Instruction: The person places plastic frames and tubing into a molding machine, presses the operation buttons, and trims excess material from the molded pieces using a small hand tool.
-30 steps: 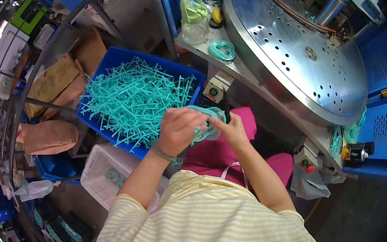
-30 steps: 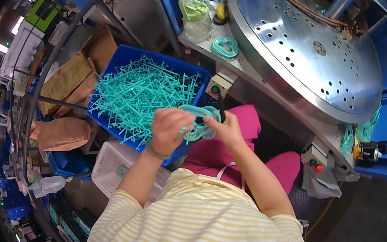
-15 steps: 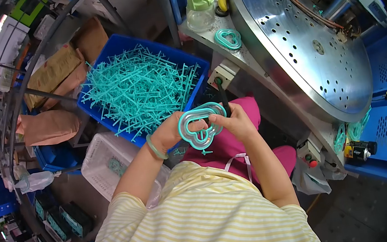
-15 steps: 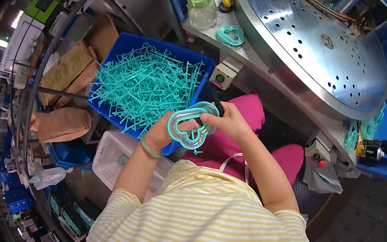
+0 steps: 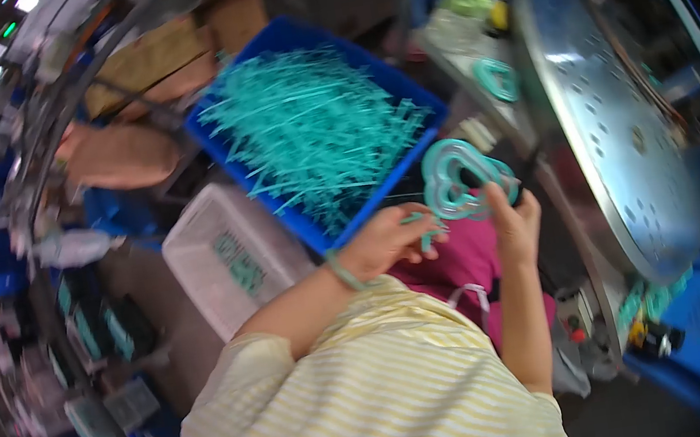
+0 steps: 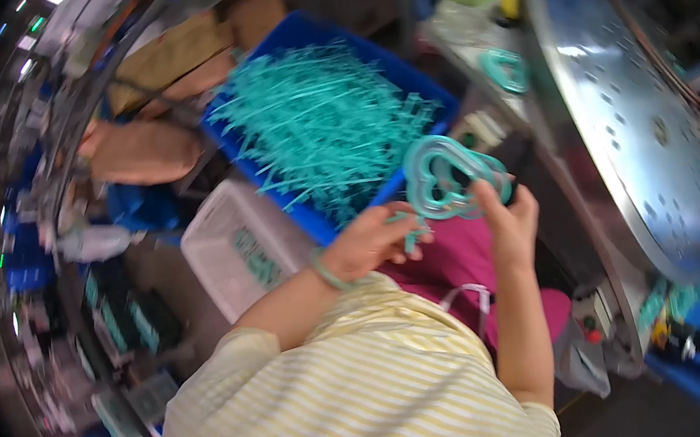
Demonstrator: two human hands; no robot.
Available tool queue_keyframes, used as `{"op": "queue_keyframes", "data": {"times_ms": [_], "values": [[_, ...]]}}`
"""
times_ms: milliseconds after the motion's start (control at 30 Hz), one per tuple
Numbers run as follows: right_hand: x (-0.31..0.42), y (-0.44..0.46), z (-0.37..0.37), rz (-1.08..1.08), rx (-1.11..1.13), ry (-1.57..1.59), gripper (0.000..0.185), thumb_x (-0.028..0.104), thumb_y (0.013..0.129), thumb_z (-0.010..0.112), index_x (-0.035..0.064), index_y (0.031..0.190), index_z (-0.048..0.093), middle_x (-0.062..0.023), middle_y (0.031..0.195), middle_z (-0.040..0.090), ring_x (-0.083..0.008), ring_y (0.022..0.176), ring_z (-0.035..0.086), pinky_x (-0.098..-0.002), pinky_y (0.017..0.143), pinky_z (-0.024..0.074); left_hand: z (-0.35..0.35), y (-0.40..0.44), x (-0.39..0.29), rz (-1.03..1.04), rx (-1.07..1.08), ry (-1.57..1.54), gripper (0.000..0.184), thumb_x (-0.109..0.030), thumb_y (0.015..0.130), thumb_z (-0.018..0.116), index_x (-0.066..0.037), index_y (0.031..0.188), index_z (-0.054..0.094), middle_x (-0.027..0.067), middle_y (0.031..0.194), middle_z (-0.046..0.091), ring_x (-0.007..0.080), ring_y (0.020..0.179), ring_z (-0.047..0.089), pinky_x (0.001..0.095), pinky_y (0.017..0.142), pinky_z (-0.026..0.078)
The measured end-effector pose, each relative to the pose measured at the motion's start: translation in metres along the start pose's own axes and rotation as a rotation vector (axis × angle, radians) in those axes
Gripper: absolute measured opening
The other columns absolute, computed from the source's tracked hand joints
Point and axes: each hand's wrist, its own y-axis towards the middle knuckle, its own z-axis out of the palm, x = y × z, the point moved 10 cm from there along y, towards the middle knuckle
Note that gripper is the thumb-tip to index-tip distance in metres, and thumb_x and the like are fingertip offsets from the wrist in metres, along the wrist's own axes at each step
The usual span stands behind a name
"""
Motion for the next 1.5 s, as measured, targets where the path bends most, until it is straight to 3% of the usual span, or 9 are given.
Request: {"op": "queue_keyframes", "data": {"times_ms": [233,300,467,533,600,900,1167,1300,1500], "values": [[0.013,-0.004,0.043,-0.120,0.182,-0.034,0.016,0.013,0.083,0.070,0.0031,0.092,0.061,-0.0008,0.083,0.062,-0.0047,0.066,0.054,-0.0199,0.056,0.0423,-0.024,-0.028,-0.024,0.406,-0.262,0.431,0.016,-0.018,0.088,0.062,-0.005,0.096,0.063,0.0068,0.082,0.068,0.0131,0.057,0.061,0.0271,0.050,0.048],[-0.029,-0.009,0.050,0.268,0.249,-0.003,0.020,0.020,0.082,0.071,0.0058,0.089,0.060,0.0030,0.070,0.056,-0.0013,0.049,0.043,-0.0190,0.042,0.0286,0.008,-0.076,-0.063,1.039,-0.341,1.179,0.010,-0.012,0.081,0.063,-0.007,0.090,0.064,0.0074,0.081,0.067,0.0203,0.064,0.063,0.0334,0.055,0.050],[-0.045,-0.014,0.072,0.373,0.290,0.123,0.019,0.023,0.080,0.073,0.0107,0.082,0.058,0.0077,0.059,0.046,-0.0012,0.042,0.032,-0.0207,0.039,0.0180,-0.090,-0.068,-0.097,0.957,-0.613,1.390,0.028,-0.011,0.084,0.055,-0.009,0.112,0.062,0.0172,0.114,0.061,0.0333,0.099,0.061,0.0412,0.082,0.050],[-0.039,-0.011,0.063,0.278,0.210,0.033,0.023,0.025,0.080,0.073,0.0073,0.088,0.062,0.0043,0.067,0.056,-0.0021,0.049,0.041,-0.0205,0.043,0.0275,-0.147,-0.055,-0.117,0.381,-0.901,1.482,0.067,-0.014,0.083,0.061,-0.010,0.142,0.030,0.0239,0.144,0.030,0.0433,0.117,0.048,0.0422,0.098,0.041],[-0.017,-0.014,0.067,0.132,0.194,0.081,0.024,0.023,0.081,0.074,0.0062,0.092,0.061,0.0019,0.075,0.060,-0.0037,0.061,0.050,-0.0205,0.053,0.0389,-0.149,-0.059,-0.129,0.536,-0.987,1.656,0.072,-0.013,0.085,0.061,-0.007,0.145,0.020,0.0257,0.147,0.022,0.0416,0.124,0.042,0.0407,0.102,0.038],[0.017,-0.051,0.059,-0.087,0.096,0.253,0.033,0.014,0.081,0.073,0.0020,0.105,0.053,-0.0021,0.094,0.061,-0.0073,0.082,0.056,-0.0224,0.071,0.0464,0.014,0.013,-0.041,0.295,0.018,-0.268,0.059,-0.050,0.096,0.037,-0.007,0.136,0.036,0.0121,0.124,0.053,0.0240,0.111,0.056,0.0395,0.095,0.045],[0.033,-0.077,0.011,-0.319,0.270,-0.140,0.044,0.020,0.078,0.074,-0.0017,0.112,0.055,-0.0087,0.108,0.055,-0.0163,0.100,0.052,-0.0284,0.087,0.0404,0.018,0.037,-0.016,0.241,-0.151,-0.141,0.028,-0.034,0.097,0.047,-0.008,0.099,0.056,-0.0014,0.078,0.057,0.0054,0.067,0.053,0.0197,0.062,0.046],[0.000,-0.076,-0.043,0.104,0.222,0.115,0.021,0.016,0.090,0.058,-0.0006,0.104,0.058,-0.0042,0.086,0.061,-0.0132,0.072,0.058,-0.0239,0.067,0.0451,0.028,0.036,-0.025,0.216,-0.063,0.024,0.030,-0.035,0.098,0.046,-0.006,0.100,0.056,-0.0005,0.078,0.058,0.0058,0.067,0.053,0.0198,0.062,0.045],[0.043,-0.082,-0.050,-0.297,0.188,-0.295,0.019,0.012,0.089,0.059,-0.0015,0.102,0.060,-0.0063,0.075,0.060,-0.0144,0.060,0.054,-0.0267,0.056,0.0431,0.036,0.039,-0.020,0.186,-0.017,0.075,0.031,-0.035,0.097,0.047,-0.006,0.099,0.057,-0.0003,0.078,0.059,0.0062,0.067,0.053,0.0201,0.062,0.045]]}}
